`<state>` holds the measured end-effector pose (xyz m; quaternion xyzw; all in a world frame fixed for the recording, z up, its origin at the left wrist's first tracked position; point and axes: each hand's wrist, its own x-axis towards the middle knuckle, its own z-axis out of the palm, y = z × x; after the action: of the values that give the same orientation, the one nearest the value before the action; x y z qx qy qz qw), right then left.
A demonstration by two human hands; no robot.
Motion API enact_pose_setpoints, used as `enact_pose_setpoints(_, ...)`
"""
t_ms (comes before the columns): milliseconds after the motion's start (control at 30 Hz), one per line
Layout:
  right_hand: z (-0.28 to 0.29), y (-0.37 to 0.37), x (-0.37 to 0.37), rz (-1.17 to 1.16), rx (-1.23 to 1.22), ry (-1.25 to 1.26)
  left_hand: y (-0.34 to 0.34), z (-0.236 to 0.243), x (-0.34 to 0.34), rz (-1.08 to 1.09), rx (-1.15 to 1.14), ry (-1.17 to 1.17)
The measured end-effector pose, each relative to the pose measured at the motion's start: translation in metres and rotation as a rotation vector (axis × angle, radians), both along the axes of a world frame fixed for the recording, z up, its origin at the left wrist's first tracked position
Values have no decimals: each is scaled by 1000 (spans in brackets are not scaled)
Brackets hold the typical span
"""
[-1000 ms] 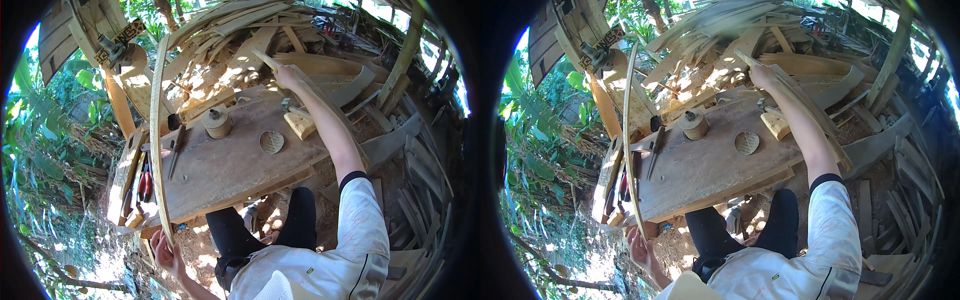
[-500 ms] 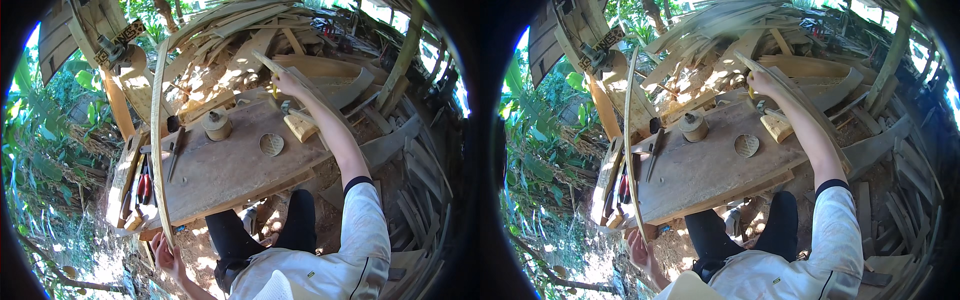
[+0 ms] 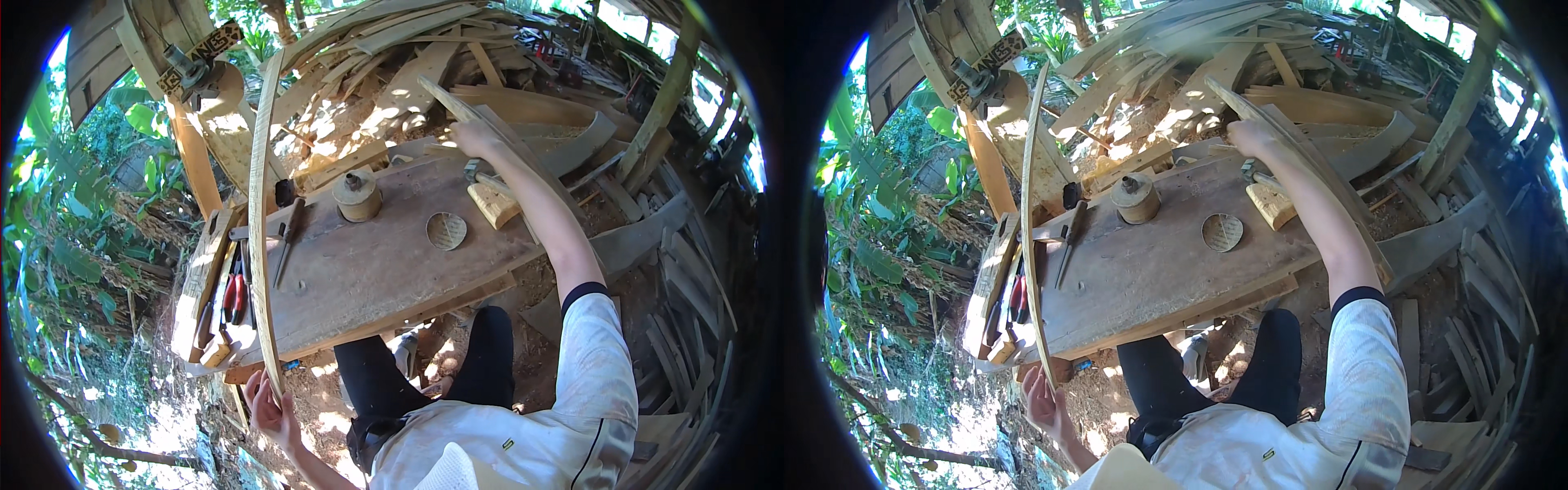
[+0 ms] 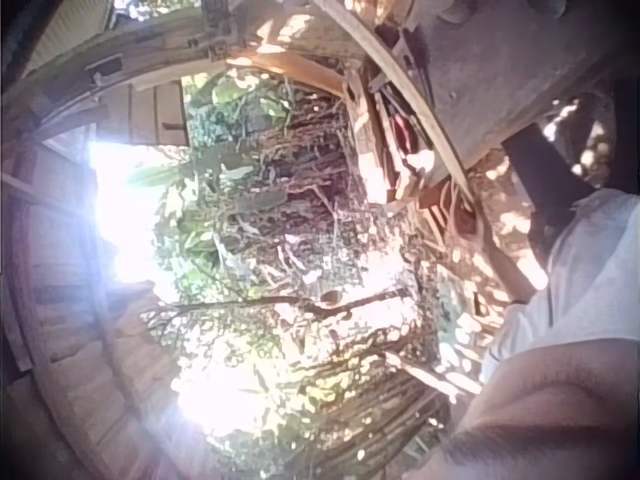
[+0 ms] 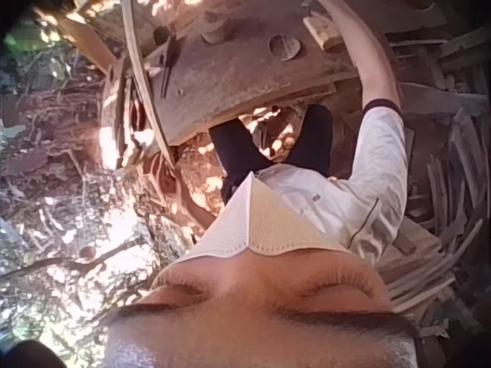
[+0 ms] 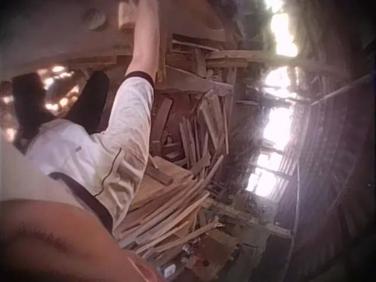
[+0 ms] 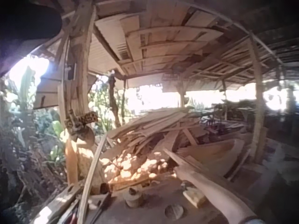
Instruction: The person smooths a long wooden plank by hand, then uses a yellow brush to sweep the surface and a small container to apply a finish. The person repeatedly brushes the plank and the workbench, handling the plank and tools throughout the sequence.
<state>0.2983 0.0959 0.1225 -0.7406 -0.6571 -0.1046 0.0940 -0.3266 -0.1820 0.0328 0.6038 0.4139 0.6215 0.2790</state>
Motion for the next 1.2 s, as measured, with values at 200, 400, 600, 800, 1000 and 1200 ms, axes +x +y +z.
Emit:
enact_pose_setpoints(200,5,30,-17,146,59,231,3,-5,-1,19,37,25)
enact_pose_setpoints(400,-15,74,-97,275,-111,319,-17,-3,-13,85,23,32)
enact_pose_setpoints(600,-13,91,-98,193,-61,366,-18,-5,-19,124,-10,7)
enact_pose_setpoints(800,0,97,-140,40,-186,-10,-19,-4,-21,146,9,-14)
enact_pose_setpoints(1000,-6,132,-157,439,21,780,-11,-8,-20,101,35,-64)
enact_pose_setpoints(1200,-2,140,-166,188,-134,367,-14,-12,-28,151,4,-51)
